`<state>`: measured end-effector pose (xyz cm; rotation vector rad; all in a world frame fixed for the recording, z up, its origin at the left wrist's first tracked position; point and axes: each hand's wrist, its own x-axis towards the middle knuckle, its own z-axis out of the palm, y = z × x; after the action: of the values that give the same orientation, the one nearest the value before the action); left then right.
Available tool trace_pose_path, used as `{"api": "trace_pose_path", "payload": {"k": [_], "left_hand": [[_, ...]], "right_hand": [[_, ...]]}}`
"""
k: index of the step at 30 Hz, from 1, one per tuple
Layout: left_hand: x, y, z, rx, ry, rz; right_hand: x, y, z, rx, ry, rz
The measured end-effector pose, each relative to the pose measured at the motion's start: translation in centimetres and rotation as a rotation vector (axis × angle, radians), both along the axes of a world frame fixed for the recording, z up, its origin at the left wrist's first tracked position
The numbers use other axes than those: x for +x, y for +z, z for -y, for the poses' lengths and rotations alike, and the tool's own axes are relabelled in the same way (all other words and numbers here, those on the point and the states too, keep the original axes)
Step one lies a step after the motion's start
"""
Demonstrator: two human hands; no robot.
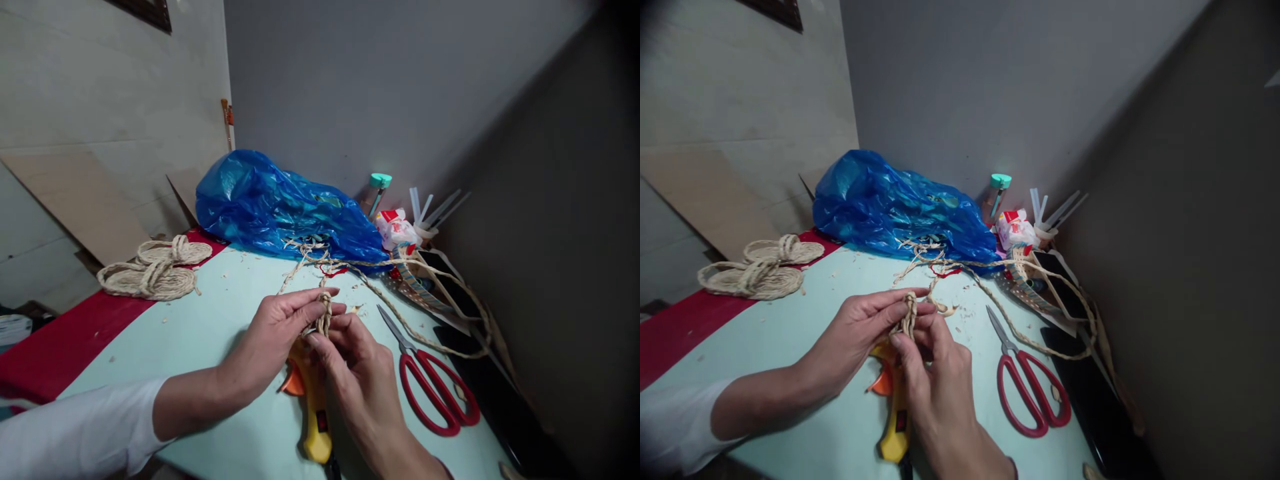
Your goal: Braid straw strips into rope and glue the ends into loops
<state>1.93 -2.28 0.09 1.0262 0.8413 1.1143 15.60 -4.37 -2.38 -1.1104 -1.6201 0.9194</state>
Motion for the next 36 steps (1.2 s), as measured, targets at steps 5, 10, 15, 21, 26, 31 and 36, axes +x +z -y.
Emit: {"api": "trace_pose_path", "payload": {"k": [5,10,15,21,26,31,36], "left_hand": [[0.0,0.5,0.3,0.056,0.011,-0.108],[-0.6,1.2,0.1,0.046,0.033,-0.081],[-0.8,1.0,0.0,0.079,-0.112,-0.138],[-0.9,0.3,0.3,0.118,-0.231,-0.253],[-0.9,0.3,0.2,0.117,-0.294,-0.259],[-0.9,0.2,0.9,0.168,-0.24,-0.417],[-1.1,0.5,1.1,0.313,-0.162,-0.623]], "right_hand": [[0.5,0.0,0.2,0.082,0.062,0.221],[2.0,1.8,0.3,0.334,0.061,0.366],[2.8,3.2,-0.4,0.255,-0.057,0.269],[3.0,2.8,-1.2,0.042,0.095,0.097],[3.3,2.5,-1.6,-0.132,0.126,-0.151],[3.3,2.6,-1.7,-0.132,0.068,-0.136],[3.3,2.8,-1.6,-0.119,0.048,-0.088]]}}
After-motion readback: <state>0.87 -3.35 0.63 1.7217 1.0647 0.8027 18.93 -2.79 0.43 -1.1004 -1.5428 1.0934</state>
